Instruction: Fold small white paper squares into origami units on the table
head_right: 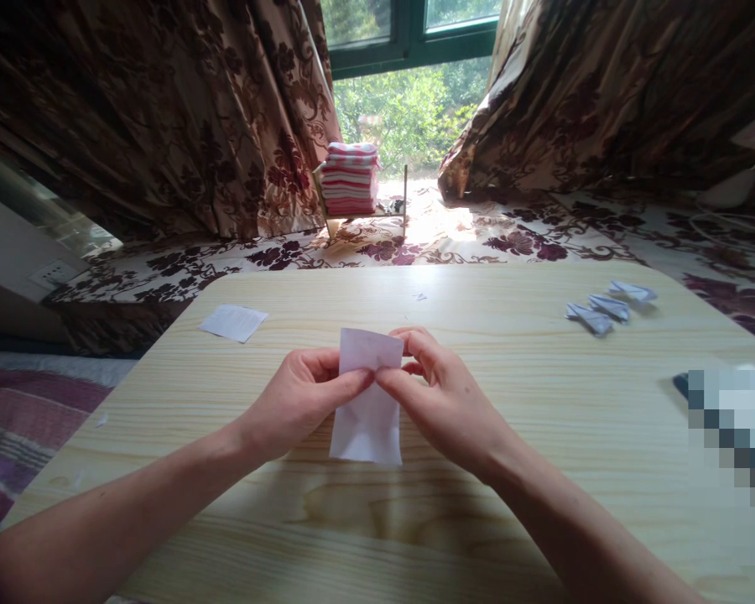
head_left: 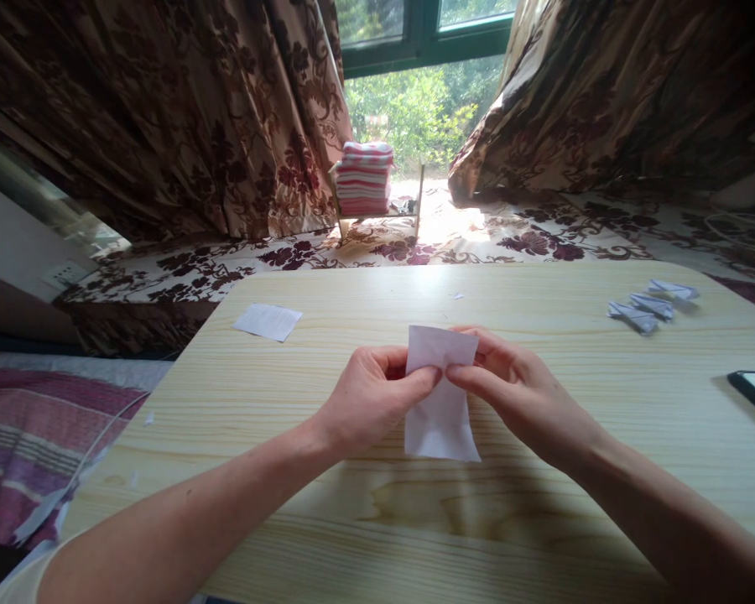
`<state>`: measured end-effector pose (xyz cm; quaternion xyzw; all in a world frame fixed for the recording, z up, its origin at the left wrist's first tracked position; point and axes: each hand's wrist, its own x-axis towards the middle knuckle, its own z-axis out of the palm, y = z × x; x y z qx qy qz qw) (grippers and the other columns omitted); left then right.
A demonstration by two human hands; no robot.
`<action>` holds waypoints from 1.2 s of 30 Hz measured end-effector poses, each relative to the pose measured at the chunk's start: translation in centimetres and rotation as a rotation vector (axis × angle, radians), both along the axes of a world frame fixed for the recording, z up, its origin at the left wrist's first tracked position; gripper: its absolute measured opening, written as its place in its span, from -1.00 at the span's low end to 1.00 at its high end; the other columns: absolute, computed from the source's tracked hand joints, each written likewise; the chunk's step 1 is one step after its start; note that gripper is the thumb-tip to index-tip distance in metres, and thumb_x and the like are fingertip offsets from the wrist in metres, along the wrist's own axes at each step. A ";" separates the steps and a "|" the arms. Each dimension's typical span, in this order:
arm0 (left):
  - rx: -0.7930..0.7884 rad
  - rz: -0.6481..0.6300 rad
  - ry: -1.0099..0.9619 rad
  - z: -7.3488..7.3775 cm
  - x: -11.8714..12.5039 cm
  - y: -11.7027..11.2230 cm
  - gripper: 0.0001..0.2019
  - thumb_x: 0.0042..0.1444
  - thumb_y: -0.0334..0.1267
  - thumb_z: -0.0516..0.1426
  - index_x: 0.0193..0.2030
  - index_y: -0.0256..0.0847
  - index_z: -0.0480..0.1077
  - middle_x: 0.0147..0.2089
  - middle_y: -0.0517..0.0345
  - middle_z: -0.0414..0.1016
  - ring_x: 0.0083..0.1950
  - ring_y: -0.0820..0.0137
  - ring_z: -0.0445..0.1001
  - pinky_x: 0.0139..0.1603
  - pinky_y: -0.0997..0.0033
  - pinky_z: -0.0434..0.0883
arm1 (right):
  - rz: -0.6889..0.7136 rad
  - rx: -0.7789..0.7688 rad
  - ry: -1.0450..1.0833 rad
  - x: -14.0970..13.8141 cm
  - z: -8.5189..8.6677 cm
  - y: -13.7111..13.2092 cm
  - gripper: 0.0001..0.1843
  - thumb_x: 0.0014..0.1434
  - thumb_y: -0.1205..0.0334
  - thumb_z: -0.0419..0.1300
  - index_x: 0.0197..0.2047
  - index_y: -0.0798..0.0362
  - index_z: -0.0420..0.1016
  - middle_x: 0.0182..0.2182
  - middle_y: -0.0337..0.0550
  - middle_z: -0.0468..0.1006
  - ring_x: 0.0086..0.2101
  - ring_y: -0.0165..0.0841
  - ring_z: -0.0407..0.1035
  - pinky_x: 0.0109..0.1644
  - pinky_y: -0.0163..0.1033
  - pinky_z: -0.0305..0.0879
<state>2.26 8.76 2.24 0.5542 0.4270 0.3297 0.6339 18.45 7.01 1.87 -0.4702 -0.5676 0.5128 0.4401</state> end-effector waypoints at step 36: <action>-0.139 0.156 -0.120 0.0 -0.6 0.8 -0.85 -0.02 -0.27 0.24 -0.42 -0.34 0.57 -0.43 0.06 0.60 -0.39 0.42 0.48 -0.33 0.46 0.38 | -0.345 0.649 -0.355 2.3 -1.0 1.0 -0.88 0.07 0.38 0.19 -0.31 -0.02 0.38 -0.25 -0.18 0.39 -0.21 -0.29 0.34 -0.09 -0.11 0.28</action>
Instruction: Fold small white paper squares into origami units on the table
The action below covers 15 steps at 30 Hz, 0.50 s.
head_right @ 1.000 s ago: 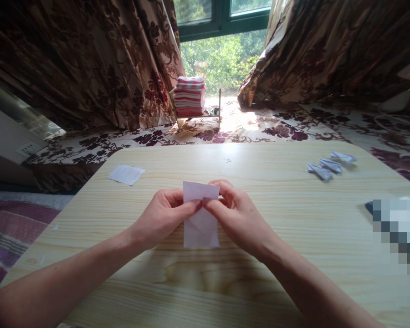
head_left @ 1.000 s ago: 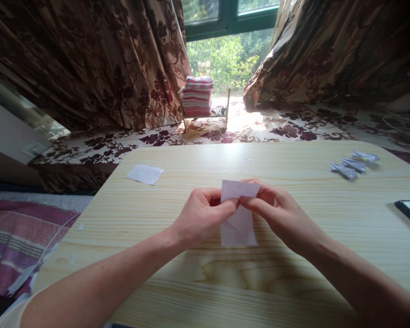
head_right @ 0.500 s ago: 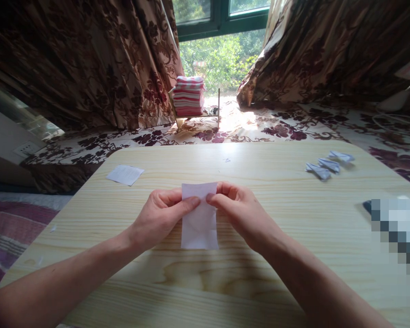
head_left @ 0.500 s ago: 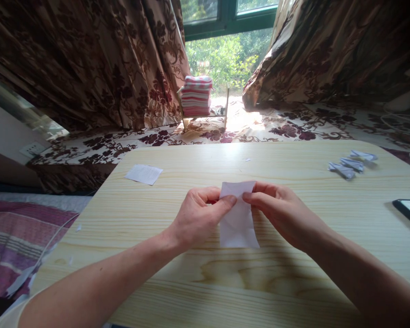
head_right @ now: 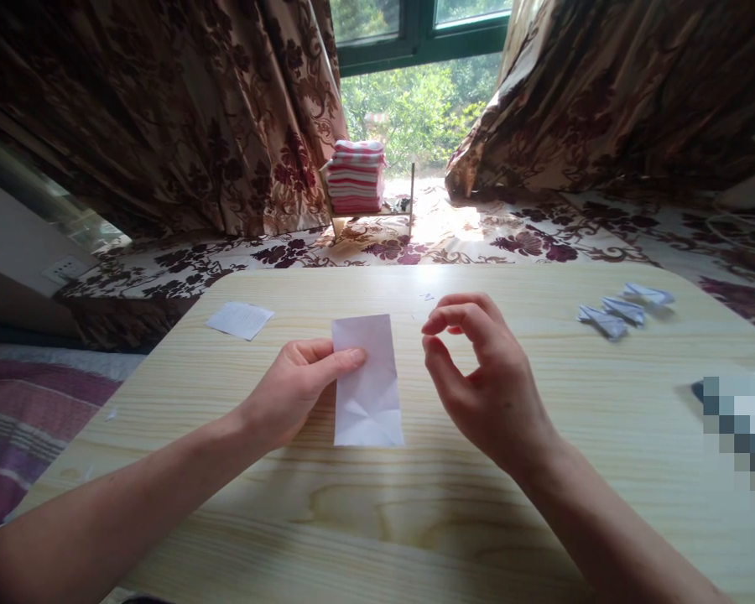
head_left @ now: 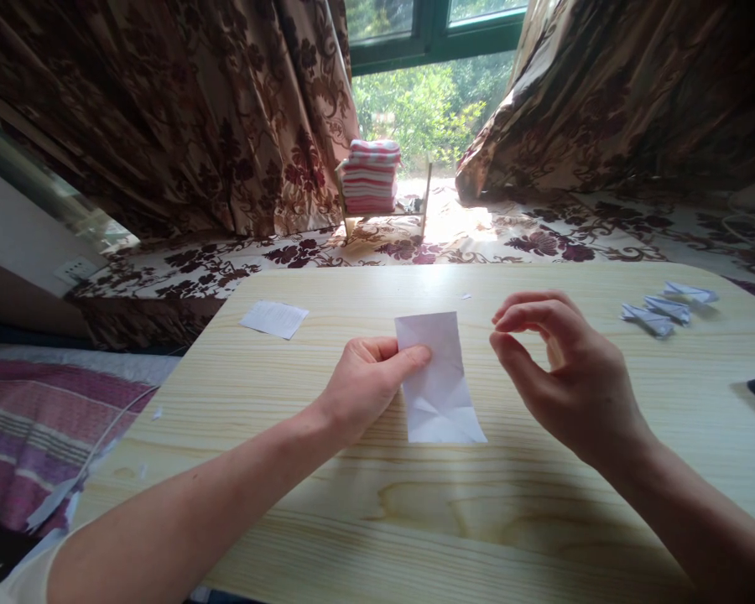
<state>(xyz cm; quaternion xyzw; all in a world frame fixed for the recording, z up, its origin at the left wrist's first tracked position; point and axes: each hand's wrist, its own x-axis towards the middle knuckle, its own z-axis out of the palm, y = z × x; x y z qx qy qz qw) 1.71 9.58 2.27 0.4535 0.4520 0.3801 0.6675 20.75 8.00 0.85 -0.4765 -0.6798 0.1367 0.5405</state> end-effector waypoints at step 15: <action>0.119 -0.073 0.160 0.3 0.1 -0.4 -0.83 0.01 -0.26 0.20 -0.36 -0.32 0.58 -0.40 0.09 0.60 -0.33 0.35 0.52 -0.30 0.43 0.39 | 0.090 -0.137 -0.103 -1.4 0.4 -0.9 -0.87 0.17 0.27 0.15 -0.42 0.00 0.41 -0.30 -0.16 0.40 -0.28 -0.32 0.35 -0.24 -0.22 0.29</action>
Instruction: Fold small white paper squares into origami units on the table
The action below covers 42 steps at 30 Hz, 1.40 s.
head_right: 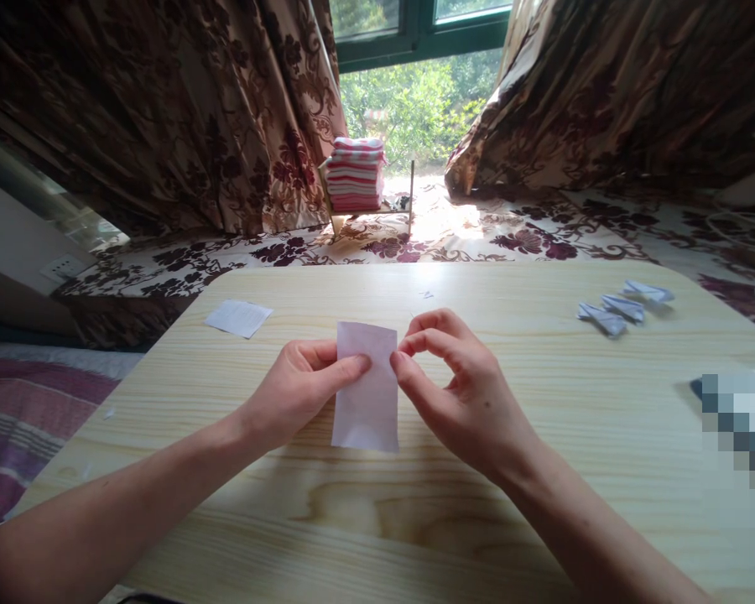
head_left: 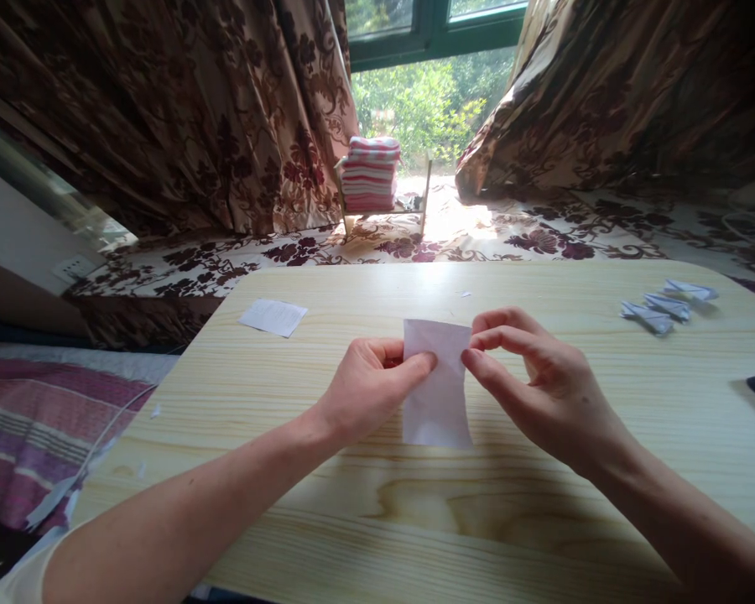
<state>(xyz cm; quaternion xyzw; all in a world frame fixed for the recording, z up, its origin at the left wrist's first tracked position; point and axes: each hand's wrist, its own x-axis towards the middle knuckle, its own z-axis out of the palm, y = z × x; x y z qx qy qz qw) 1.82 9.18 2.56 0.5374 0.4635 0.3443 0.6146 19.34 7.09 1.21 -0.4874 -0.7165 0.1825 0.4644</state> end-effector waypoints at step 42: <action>-0.033 -0.147 -0.041 -0.5 -0.3 0.2 -0.86 0.00 -0.29 0.20 -0.33 -0.31 0.54 -0.34 0.06 0.57 -0.23 0.26 0.51 -0.18 0.32 0.38 | 0.028 0.064 0.038 -0.2 -1.0 -0.1 -0.83 0.13 0.39 0.19 -0.21 -0.05 0.39 -0.33 -0.23 0.51 -0.32 -0.36 0.40 -0.19 -0.23 0.37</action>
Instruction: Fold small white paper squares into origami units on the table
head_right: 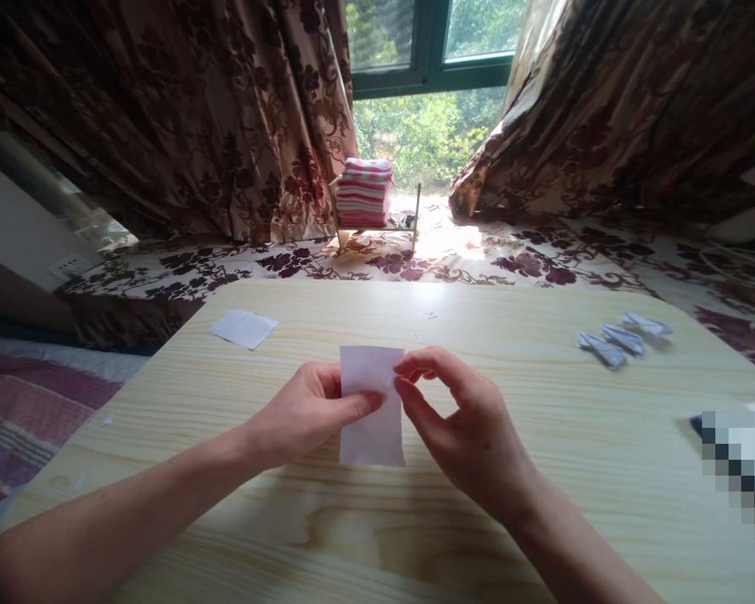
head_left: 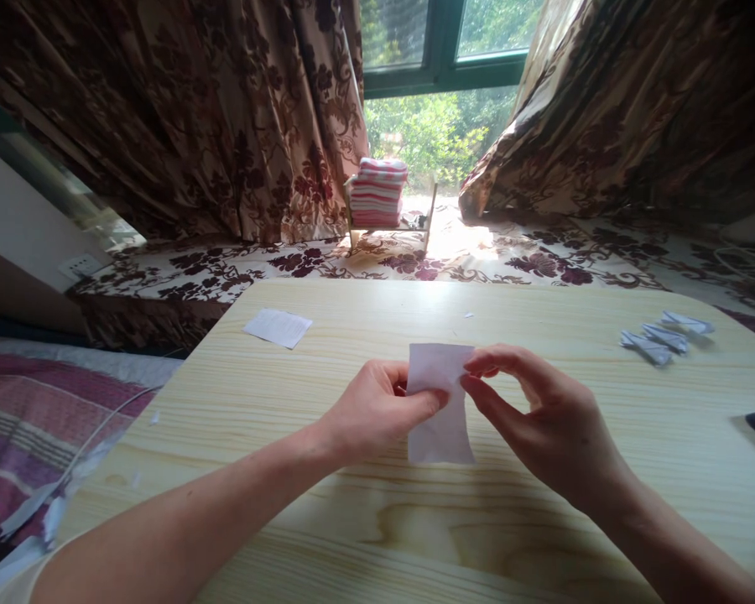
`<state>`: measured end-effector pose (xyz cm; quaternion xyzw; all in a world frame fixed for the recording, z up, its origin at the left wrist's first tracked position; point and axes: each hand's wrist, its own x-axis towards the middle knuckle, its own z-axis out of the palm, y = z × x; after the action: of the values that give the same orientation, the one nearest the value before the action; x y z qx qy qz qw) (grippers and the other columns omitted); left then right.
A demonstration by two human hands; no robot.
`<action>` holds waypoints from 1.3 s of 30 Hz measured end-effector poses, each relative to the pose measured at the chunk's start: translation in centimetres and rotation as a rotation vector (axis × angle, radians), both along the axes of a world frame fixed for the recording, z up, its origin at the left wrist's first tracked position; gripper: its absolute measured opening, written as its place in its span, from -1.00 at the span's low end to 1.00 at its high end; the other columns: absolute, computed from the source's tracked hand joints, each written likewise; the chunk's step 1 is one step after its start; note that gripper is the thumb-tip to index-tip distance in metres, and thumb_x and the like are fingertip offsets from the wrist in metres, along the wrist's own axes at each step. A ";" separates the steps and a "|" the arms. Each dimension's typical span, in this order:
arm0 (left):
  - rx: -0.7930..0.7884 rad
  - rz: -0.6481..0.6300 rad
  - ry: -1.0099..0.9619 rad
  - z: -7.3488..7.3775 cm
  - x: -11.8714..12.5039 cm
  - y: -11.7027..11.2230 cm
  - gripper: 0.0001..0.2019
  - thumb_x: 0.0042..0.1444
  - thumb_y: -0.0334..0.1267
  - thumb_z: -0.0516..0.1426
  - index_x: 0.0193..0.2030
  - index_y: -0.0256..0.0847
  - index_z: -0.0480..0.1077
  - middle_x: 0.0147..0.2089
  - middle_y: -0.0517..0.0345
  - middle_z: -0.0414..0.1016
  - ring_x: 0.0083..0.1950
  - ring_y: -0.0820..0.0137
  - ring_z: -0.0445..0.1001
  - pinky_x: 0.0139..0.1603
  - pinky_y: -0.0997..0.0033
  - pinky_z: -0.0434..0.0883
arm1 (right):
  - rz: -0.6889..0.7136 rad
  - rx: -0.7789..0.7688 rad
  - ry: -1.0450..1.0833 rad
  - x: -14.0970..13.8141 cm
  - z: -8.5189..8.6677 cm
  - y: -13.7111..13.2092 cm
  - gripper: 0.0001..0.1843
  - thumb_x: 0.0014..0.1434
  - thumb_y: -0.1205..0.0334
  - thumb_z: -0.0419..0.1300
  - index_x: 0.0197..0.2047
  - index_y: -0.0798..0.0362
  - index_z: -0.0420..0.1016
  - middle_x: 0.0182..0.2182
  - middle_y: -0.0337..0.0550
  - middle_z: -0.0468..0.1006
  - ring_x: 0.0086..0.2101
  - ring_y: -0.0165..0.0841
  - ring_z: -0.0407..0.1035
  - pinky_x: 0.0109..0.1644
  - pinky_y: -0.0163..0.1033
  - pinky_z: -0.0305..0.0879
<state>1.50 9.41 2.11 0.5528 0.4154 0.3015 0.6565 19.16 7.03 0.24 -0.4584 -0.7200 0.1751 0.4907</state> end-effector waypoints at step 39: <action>0.712 0.260 0.366 0.5 -0.8 1.1 -0.81 0.03 -0.38 0.17 -0.19 -0.29 0.51 -0.16 0.03 0.47 -0.07 0.30 0.42 0.04 0.24 0.32 | 0.088 -0.301 -0.097 0.1 0.3 0.0 -0.85 0.19 0.27 0.09 -0.41 0.02 0.38 -0.38 -0.20 0.41 -0.35 -0.37 0.32 -0.41 -0.31 0.19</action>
<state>0.71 10.56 2.56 0.7325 0.4615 0.4034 0.2961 19.31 7.07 0.55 -0.5025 -0.7280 0.2799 0.3731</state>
